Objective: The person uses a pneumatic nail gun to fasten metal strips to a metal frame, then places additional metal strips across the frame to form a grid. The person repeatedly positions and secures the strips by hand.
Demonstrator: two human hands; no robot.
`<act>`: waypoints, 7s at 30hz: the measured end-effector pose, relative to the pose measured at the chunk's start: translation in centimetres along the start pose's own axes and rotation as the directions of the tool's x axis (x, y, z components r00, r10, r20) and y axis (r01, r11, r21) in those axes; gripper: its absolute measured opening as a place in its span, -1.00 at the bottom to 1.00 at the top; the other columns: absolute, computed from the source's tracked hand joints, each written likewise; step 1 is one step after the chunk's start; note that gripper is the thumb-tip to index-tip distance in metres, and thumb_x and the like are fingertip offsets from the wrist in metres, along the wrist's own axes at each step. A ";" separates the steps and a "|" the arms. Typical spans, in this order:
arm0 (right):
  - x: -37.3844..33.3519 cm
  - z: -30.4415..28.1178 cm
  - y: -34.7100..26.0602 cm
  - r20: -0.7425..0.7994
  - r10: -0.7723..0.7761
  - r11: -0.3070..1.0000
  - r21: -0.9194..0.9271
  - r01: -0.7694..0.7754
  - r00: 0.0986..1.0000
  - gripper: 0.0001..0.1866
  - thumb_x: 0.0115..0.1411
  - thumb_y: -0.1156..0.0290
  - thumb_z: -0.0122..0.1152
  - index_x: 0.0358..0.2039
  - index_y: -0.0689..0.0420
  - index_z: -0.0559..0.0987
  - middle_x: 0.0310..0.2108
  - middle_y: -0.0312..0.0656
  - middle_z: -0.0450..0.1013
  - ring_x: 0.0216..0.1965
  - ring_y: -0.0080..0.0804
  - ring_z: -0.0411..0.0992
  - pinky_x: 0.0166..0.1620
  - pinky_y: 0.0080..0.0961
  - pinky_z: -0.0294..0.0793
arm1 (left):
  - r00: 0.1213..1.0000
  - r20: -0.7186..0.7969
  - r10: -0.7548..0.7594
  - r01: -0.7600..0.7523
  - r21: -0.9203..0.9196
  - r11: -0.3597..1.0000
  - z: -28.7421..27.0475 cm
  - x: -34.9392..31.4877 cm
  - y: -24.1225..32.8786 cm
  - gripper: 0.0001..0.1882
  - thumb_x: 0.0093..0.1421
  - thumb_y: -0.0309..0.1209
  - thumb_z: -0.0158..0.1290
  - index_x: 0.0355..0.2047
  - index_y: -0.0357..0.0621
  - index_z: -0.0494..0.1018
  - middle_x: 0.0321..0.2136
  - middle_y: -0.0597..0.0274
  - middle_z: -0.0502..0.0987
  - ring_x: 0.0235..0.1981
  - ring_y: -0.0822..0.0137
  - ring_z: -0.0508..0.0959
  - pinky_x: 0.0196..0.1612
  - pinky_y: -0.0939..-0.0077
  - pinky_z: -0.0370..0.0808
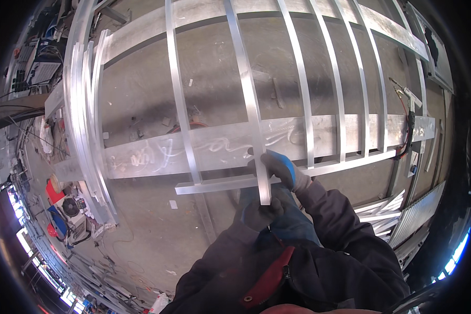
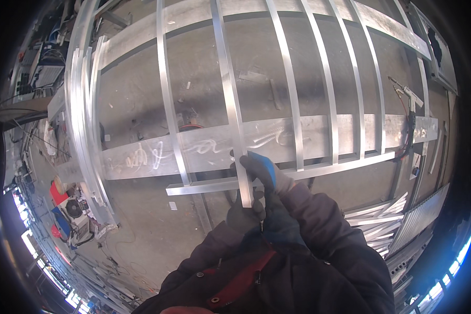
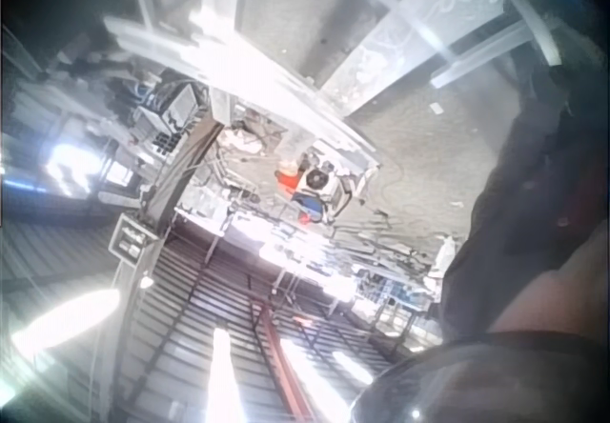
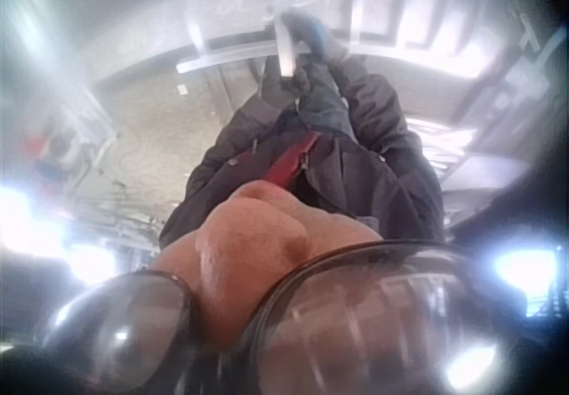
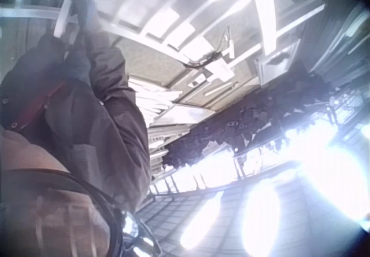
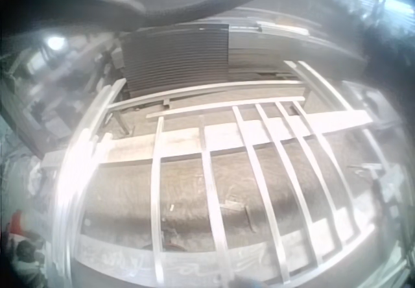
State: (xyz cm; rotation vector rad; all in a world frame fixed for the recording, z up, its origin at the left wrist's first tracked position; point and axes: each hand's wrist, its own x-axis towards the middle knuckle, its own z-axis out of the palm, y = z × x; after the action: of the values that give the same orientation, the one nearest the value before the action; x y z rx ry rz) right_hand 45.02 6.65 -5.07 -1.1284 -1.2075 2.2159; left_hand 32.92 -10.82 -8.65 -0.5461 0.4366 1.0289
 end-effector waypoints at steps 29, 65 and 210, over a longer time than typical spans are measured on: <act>-5.5 1.3 3.2 -0.419 0.074 0.997 0.016 -0.074 0.905 -0.64 0.37 0.29 0.31 0.05 0.24 0.52 -0.21 -0.30 0.50 -0.21 -0.60 0.44 -0.15 -0.56 0.51 | 0.977 0.155 0.144 -0.210 0.805 0.555 3.3 0.7 2.7 -0.41 0.52 -0.09 -0.08 0.37 -0.26 0.27 0.23 0.06 0.46 0.13 0.21 0.54 0.26 0.23 0.41; -25.1 1.4 -6.4 -0.500 0.116 0.886 -0.338 -0.317 0.858 -0.66 0.20 0.36 0.36 -0.09 0.31 0.60 -0.36 -0.23 0.55 -0.34 -0.60 0.45 -0.29 -0.47 0.47 | 0.983 0.179 0.033 -0.174 0.870 0.462 14.5 2.4 -0.9 -0.67 0.47 -0.25 0.09 0.09 -0.21 0.53 -0.19 0.45 0.55 -0.18 0.59 0.47 -0.08 0.62 0.44; 4.1 -0.7 7.9 -0.478 -0.385 0.416 -0.854 -0.314 0.789 -0.54 0.45 0.04 0.05 -0.01 0.24 0.50 -0.32 0.32 0.57 -0.22 0.42 0.53 -0.21 0.15 0.51 | 0.900 -0.123 0.419 -0.341 0.399 0.851 -10.3 10.2 -2.9 -0.60 0.44 -0.51 -0.03 0.26 -0.30 0.36 0.15 -0.01 0.51 0.17 0.06 0.54 0.37 0.13 0.46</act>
State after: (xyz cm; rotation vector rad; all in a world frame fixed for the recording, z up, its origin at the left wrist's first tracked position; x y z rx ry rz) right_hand 43.45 5.19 -13.67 -1.9596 -2.1067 0.7324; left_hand 39.24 -11.40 -22.03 -0.2258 0.9336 1.2384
